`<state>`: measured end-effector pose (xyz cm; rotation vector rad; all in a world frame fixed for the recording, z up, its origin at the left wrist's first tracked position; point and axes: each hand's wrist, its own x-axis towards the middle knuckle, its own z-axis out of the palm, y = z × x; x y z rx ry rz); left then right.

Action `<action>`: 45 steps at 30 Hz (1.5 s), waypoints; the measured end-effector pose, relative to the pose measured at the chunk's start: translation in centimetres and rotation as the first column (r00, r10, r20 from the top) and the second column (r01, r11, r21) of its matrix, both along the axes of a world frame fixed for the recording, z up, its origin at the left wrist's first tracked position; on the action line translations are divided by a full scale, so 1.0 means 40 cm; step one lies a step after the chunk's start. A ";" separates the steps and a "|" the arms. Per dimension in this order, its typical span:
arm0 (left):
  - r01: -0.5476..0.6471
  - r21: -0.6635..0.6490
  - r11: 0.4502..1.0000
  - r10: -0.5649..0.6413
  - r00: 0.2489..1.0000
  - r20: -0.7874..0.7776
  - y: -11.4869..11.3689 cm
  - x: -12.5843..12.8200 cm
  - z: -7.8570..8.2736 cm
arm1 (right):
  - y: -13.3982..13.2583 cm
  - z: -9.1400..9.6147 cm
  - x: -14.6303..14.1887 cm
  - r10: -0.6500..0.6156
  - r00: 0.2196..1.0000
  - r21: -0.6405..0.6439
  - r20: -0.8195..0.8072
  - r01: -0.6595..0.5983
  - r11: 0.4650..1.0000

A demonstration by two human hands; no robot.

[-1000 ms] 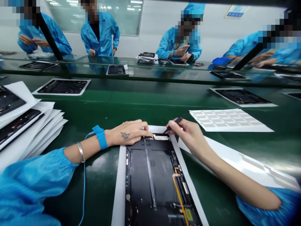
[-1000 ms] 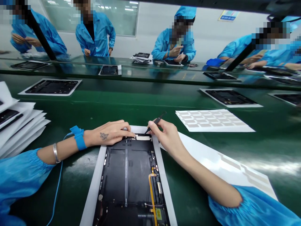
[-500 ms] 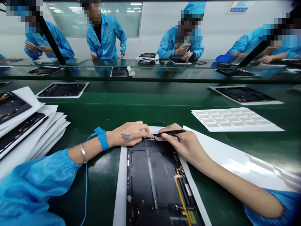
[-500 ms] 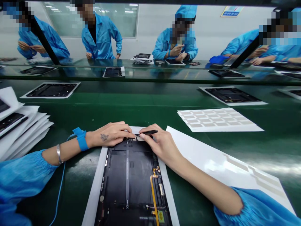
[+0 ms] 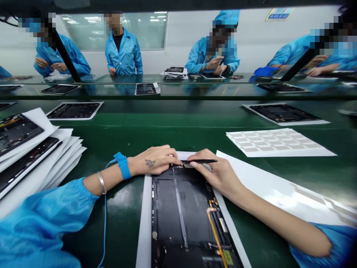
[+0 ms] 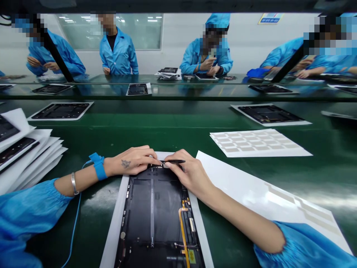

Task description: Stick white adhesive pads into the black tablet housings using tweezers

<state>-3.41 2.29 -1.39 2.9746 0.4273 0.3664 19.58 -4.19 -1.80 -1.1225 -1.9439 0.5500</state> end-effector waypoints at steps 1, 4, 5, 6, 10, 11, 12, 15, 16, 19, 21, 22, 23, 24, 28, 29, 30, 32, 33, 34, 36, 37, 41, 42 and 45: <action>0.004 -0.010 1.000 -0.004 1.000 0.015 0.001 0.005 -0.002 | -0.001 0.002 0.001 0.009 1.000 0.000 0.000 -0.009 1.000; 0.007 -0.033 0.999 -0.005 0.999 0.052 0.002 0.020 -0.009 | -0.013 0.010 0.016 -0.034 0.999 -0.047 -0.003 0.034 0.998; 0.004 -0.028 1.000 -0.002 0.999 0.055 0.001 0.024 -0.011 | -0.019 0.012 0.025 -0.082 0.997 -0.080 -0.009 0.081 0.993; 0.004 -0.017 1.000 -0.003 0.999 0.052 0.000 0.027 -0.012 | -0.025 0.011 0.036 -0.142 0.990 -0.118 -0.021 0.139 0.983; 0.033 0.019 0.999 -0.034 0.999 0.042 -0.004 0.027 -0.010 | -0.035 -0.007 0.082 -0.383 0.910 -0.278 -0.159 0.331 0.902; 0.039 0.014 0.999 -0.040 0.998 0.044 -0.005 0.026 -0.009 | -0.034 -0.013 0.090 -0.417 0.886 -0.319 -0.205 0.342 0.884; 0.045 0.005 0.999 -0.045 0.998 0.045 -0.004 0.025 -0.009 | -0.032 -0.019 0.096 -0.440 0.864 -0.359 -0.244 0.341 0.869; 0.050 -0.025 0.998 -0.049 0.998 0.046 -0.002 0.023 -0.009 | -0.029 -0.024 0.099 -0.454 0.845 -0.391 -0.283 0.331 0.859; 0.050 -0.031 0.998 -0.048 0.998 0.048 -0.002 0.023 -0.009 | -0.031 -0.020 0.097 -0.427 0.868 -0.342 -0.255 0.332 0.879; 0.048 -0.039 0.998 -0.046 0.998 0.052 -0.001 0.023 -0.011 | -0.048 -0.002 0.087 -0.197 0.979 -0.006 -0.047 0.197 0.980; 0.048 -0.040 0.998 -0.046 0.997 0.055 -0.002 0.023 -0.011 | -0.061 0.008 0.081 -0.009 0.987 0.213 0.161 -0.026 0.977; 0.049 -0.040 0.998 -0.047 0.997 0.056 -0.002 0.023 -0.012 | -0.066 0.011 0.078 0.043 0.967 0.289 0.252 -0.118 0.950; 0.049 -0.040 0.998 -0.047 0.997 0.057 -0.001 0.023 -0.013 | -0.069 0.012 0.076 0.063 0.943 0.342 0.327 -0.181 0.922; 0.048 -0.040 0.998 -0.046 0.997 0.057 -0.001 0.023 -0.013 | -0.071 0.012 0.075 0.055 0.922 0.382 0.384 -0.213 0.899; 0.043 -0.036 0.998 -0.042 0.998 0.049 0.000 0.025 -0.016 | -0.072 0.009 0.071 -0.016 0.878 0.462 0.479 -0.236 0.855; 0.042 -0.035 0.999 -0.040 0.998 0.047 0.000 0.025 -0.016 | -0.072 0.009 0.070 -0.021 0.875 0.469 0.484 -0.239 0.850; 0.040 -0.036 0.999 -0.039 0.998 0.046 0.000 0.026 -0.016 | -0.072 0.010 0.069 -0.022 0.874 0.475 0.485 -0.242 0.846; 0.037 -0.041 0.998 -0.035 0.998 0.044 -0.001 0.026 -0.014 | -0.073 0.012 0.068 -0.021 0.880 0.485 0.475 -0.242 0.840; 0.036 -0.045 0.998 -0.034 0.998 0.044 -0.001 0.026 -0.013 | -0.073 0.012 0.068 -0.021 0.884 0.490 0.467 -0.240 0.838; 0.035 -0.048 0.998 -0.033 0.999 0.043 -0.002 0.026 -0.012 | -0.074 0.013 0.068 -0.021 0.887 0.493 0.461 -0.236 0.837; 0.036 -0.048 0.998 -0.034 0.998 0.045 -0.002 0.026 -0.012 | -0.073 0.012 0.068 -0.019 0.891 0.492 0.453 -0.232 0.839; 0.037 -0.047 0.998 -0.035 0.998 0.047 -0.002 0.026 -0.013 | -0.072 0.010 0.068 -0.017 0.892 0.490 0.452 -0.232 0.840; 0.043 -0.042 0.998 -0.041 0.998 0.058 0.000 0.025 -0.014 | -0.069 0.004 0.069 -0.014 0.892 0.481 0.452 -0.230 0.846; 0.044 -0.039 0.998 -0.042 0.997 0.058 0.000 0.025 -0.014 | -0.069 0.003 0.069 -0.011 0.893 0.479 0.450 -0.231 0.847; 0.043 -0.009 0.999 -0.043 0.999 0.032 -0.004 0.026 -0.008 | -0.069 0.002 0.071 0.010 0.905 0.458 0.425 -0.225 0.860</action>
